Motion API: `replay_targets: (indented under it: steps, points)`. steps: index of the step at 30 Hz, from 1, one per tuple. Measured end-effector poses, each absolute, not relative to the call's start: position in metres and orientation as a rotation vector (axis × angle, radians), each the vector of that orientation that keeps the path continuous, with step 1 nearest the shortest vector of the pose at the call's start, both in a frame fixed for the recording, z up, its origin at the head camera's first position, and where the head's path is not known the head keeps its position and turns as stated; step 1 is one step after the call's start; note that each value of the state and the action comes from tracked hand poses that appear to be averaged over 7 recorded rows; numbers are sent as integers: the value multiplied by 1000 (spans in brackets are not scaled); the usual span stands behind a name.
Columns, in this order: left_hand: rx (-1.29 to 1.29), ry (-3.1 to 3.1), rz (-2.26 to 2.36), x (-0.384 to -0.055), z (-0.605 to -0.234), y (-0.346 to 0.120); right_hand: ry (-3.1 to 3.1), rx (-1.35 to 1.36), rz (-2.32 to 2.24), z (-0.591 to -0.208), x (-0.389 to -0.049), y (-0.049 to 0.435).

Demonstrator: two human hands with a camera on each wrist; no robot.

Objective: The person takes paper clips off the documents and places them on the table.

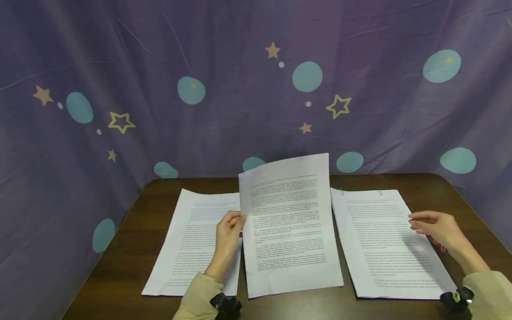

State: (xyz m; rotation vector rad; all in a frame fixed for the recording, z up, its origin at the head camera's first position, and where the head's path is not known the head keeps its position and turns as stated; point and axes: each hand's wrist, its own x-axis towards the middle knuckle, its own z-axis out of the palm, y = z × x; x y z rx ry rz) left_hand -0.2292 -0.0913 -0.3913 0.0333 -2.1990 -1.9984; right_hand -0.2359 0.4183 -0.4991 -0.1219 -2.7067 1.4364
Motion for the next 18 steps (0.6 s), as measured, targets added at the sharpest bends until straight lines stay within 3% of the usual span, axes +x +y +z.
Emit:
replay_targets:
  steps: [4,12,18]
  points:
    - [30,-2198,-1999,-230,-392,-92,-2613,23,1541,-499,-244,399]
    - [18,-2186,-2033,-232,-391,-92,-2654,157,1655,-418,-221,311]
    - [11,-2166,-2056,-233,-392,-92,-2640,205,1756,-405,-224,270]
